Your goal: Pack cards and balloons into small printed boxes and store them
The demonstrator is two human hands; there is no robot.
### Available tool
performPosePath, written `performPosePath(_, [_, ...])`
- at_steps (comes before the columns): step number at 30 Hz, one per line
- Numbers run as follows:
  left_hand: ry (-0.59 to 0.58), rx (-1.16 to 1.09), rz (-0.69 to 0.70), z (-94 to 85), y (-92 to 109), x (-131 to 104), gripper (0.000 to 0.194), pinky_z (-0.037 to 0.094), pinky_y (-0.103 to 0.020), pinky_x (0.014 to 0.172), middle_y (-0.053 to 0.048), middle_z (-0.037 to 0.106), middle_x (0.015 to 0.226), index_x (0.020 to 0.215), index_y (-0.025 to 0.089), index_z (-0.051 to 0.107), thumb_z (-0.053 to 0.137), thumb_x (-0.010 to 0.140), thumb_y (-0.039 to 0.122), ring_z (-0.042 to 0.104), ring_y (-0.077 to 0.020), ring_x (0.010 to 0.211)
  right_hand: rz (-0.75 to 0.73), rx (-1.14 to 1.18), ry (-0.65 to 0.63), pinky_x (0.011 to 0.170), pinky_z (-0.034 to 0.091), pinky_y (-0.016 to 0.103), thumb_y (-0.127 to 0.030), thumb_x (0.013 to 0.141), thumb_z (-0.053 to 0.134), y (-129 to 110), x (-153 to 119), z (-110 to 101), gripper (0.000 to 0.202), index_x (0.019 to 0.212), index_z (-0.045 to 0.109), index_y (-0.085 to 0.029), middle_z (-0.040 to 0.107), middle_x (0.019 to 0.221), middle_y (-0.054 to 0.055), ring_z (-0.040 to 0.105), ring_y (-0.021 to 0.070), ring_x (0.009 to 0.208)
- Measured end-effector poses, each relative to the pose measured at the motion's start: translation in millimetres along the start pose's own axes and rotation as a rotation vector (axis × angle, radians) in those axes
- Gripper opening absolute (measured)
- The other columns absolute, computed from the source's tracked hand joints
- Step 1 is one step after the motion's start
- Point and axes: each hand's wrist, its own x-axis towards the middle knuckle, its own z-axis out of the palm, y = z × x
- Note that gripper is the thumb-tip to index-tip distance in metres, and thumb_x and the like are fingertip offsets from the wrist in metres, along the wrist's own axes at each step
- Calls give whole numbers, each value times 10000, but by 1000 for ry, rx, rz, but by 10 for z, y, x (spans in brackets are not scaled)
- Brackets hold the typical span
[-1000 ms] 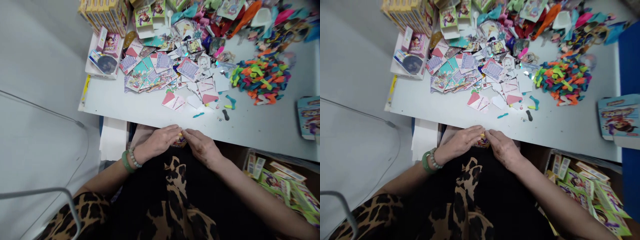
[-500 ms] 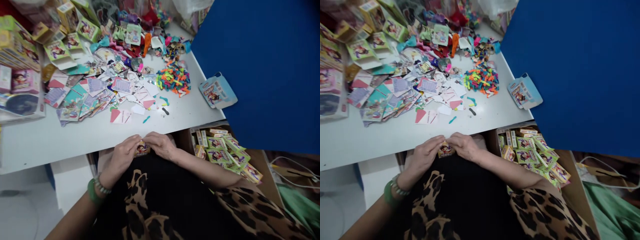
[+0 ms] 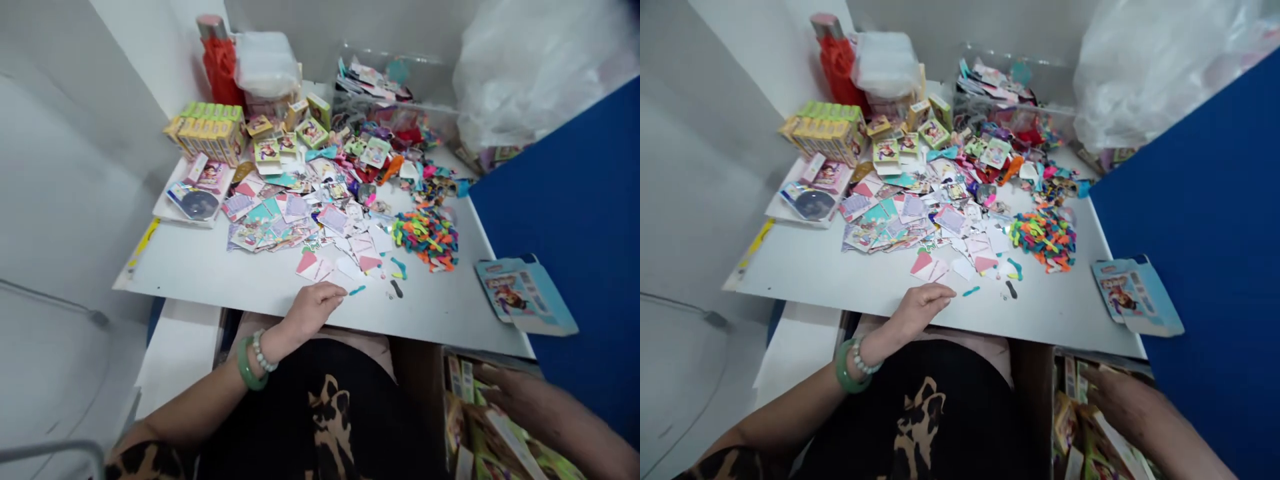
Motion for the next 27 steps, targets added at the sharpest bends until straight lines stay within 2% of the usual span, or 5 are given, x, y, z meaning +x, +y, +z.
performPosePath(6, [174,-2,-159,-295,-47,-46,176,564,-344,944,-46,822,982,887,211,829,657,852,207,739,-227,955,-240,44,240,832,567,368,-281,949,475,-1421,1941,-76,351,1139,769,-244,774,1154,103,723,278,1041])
performPosePath(11, [361,-105,-245,-570,-179,-98,211,509,-262,608,-16,731,744,851,192,798,628,833,316,608,-145,608,-282,106,317,1020,514,442,-244,937,503,-2383,3218,-365,444,1327,701,-175,731,1300,159,640,330,1223])
performPosePath(17, [463,-269,-316,-631,-251,-112,265,400,-215,443,38,572,555,851,166,753,636,779,393,489,-100,459,-426,148,252,1063,488,493,-359,961,534,-3416,3797,-431,632,1566,484,-182,601,1503,177,563,372,1332])
performPosePath(21, [477,-327,-301,-629,-237,-142,295,394,-206,418,33,568,558,822,155,740,641,778,429,491,-92,446,-332,130,303,1005,499,493,-250,942,521,-3984,4058,-343,677,1604,408,-163,555,1506,241,600,382,1265])
performPosePath(27, [453,-392,-304,-619,-340,-168,312,431,-215,436,37,571,553,871,157,745,686,797,454,513,-102,457,-253,235,292,936,521,388,-120,935,459,-3772,4338,-482,406,1245,721,-138,745,1197,185,697,296,1079])
